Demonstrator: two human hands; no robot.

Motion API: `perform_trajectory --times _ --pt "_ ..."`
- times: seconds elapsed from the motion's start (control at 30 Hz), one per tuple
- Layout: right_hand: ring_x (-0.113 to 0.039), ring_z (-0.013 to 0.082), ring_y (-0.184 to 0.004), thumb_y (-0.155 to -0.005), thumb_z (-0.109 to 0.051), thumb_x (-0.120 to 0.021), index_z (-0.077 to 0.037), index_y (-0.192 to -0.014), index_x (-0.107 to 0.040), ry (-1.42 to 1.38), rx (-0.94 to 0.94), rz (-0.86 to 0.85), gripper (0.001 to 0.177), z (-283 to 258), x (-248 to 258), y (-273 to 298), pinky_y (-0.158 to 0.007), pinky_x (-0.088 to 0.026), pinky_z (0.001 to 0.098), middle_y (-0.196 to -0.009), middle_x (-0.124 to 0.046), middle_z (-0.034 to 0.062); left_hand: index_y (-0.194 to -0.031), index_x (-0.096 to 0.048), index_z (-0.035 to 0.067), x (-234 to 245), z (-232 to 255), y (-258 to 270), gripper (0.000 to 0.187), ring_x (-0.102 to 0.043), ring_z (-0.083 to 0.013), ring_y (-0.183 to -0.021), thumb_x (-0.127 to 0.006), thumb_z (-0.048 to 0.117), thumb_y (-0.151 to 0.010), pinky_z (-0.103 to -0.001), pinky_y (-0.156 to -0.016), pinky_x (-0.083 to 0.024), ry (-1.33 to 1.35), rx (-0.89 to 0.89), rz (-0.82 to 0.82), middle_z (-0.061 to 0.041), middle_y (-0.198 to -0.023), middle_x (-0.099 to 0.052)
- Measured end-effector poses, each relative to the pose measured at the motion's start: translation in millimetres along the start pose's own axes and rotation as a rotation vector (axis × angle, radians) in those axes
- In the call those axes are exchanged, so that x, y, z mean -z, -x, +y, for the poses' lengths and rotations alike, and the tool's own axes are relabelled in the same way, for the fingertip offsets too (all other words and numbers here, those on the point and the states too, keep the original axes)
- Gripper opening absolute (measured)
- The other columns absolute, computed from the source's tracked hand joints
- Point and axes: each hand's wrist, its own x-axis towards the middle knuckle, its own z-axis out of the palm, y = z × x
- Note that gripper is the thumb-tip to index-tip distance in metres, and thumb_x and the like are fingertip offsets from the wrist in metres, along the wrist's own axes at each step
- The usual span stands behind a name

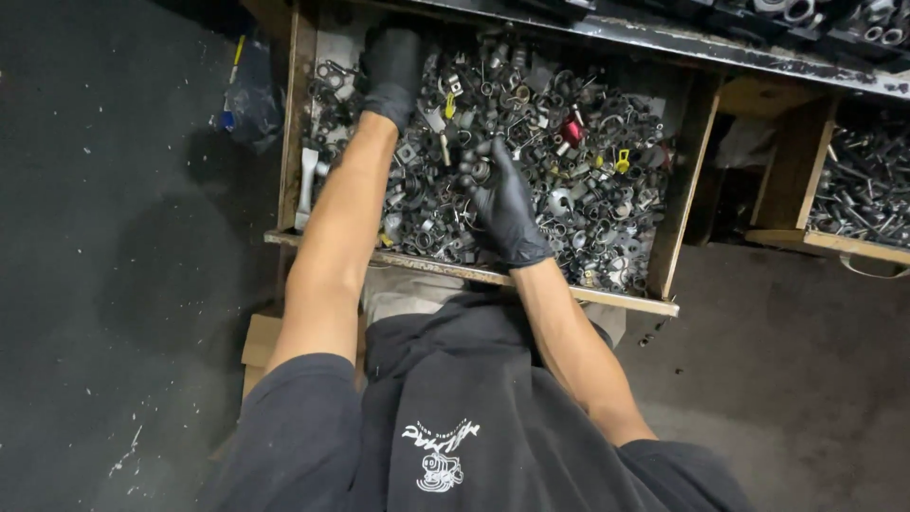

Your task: The person repeatedly sifts through a drawer full of mixed metal hardware, picking up individual pieces, briefly inspecting them, and placing them into trays on the workbench. The process continues throughout the clip with no visible final state.

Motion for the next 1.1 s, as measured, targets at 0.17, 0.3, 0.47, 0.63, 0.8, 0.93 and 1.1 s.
perform_trajectory --times 0.17,0.3,0.47,0.63,0.8,0.93,1.1 --pt "-0.066 0.0206 -0.085 -0.104 -0.039 -0.055 -0.012 -0.092 -0.062 0.079 0.010 -0.010 0.030 -1 1 0 -0.072 -0.053 0.0278 -0.096 -0.068 0.0087 -0.082 -0.078 0.006 49 -5 12 0.017 -0.074 -0.0386 -0.076 -0.073 0.023 -0.081 -0.046 -0.067 -0.056 0.217 -0.115 -0.045 -0.018 -0.080 -0.076" --pt "-0.067 0.0202 -0.082 -0.104 -0.037 -0.054 -0.010 -0.093 -0.062 0.040 -0.009 0.014 0.031 -4 -7 4 -0.071 -0.056 0.0273 -0.093 -0.070 0.0094 -0.088 -0.080 0.009 71 2 7 0.016 -0.076 -0.0287 -0.085 -0.065 0.002 -0.086 -0.038 -0.074 -0.060 0.302 0.029 -0.276 -0.015 -0.091 -0.078" --pt "-0.066 0.0202 -0.081 -0.104 -0.034 -0.056 -0.008 -0.094 -0.064 0.033 0.033 0.010 0.029 -4 -2 5 -0.073 -0.056 0.0281 -0.094 -0.069 0.0112 -0.092 -0.074 0.018 160 18 46 0.015 -0.073 -0.0127 -0.086 -0.080 0.007 -0.084 -0.024 -0.074 -0.059 0.976 0.169 -0.206 0.000 -0.091 -0.079" --pt "-0.069 0.0223 -0.091 -0.103 -0.042 -0.052 -0.002 -0.119 -0.065 0.079 0.034 -0.026 0.045 -7 -15 9 -0.080 -0.059 0.0295 -0.106 -0.070 0.0142 -0.104 -0.068 0.019 252 28 92 0.016 -0.071 -0.0173 -0.106 -0.077 0.015 -0.091 -0.034 -0.098 -0.060 1.283 0.214 -0.355 -0.001 -0.111 -0.075" --pt "-0.069 0.0265 -0.107 -0.100 -0.055 -0.046 0.002 -0.139 -0.056 0.161 0.063 -0.150 0.070 -8 -25 14 -0.097 -0.059 0.0348 -0.120 -0.070 0.0185 -0.112 -0.070 0.019 268 34 125 0.018 -0.071 -0.0163 -0.112 -0.077 0.014 -0.096 -0.033 -0.099 -0.063 1.499 0.010 -0.321 -0.001 -0.120 -0.073" --pt "-0.068 0.0302 -0.117 -0.096 -0.061 -0.044 0.004 -0.146 -0.051 0.098 0.022 -0.126 0.082 -9 -23 13 -0.106 -0.056 0.0390 -0.129 -0.067 0.0230 -0.117 -0.068 0.010 287 54 142 0.024 -0.070 -0.0167 -0.105 -0.074 0.003 -0.095 -0.030 -0.099 -0.062 1.564 -0.032 -0.361 -0.006 -0.115 -0.072" --pt "-0.064 0.0264 -0.125 -0.092 -0.064 -0.046 -0.002 -0.145 -0.054 0.206 0.069 -0.116 0.082 -13 -38 24 -0.106 -0.055 0.0394 -0.150 -0.056 0.0181 -0.107 -0.066 0.011 275 78 155 0.014 -0.072 -0.0148 -0.090 -0.073 0.005 -0.096 -0.028 -0.084 -0.067 1.553 -0.037 -0.423 -0.004 -0.104 -0.072"
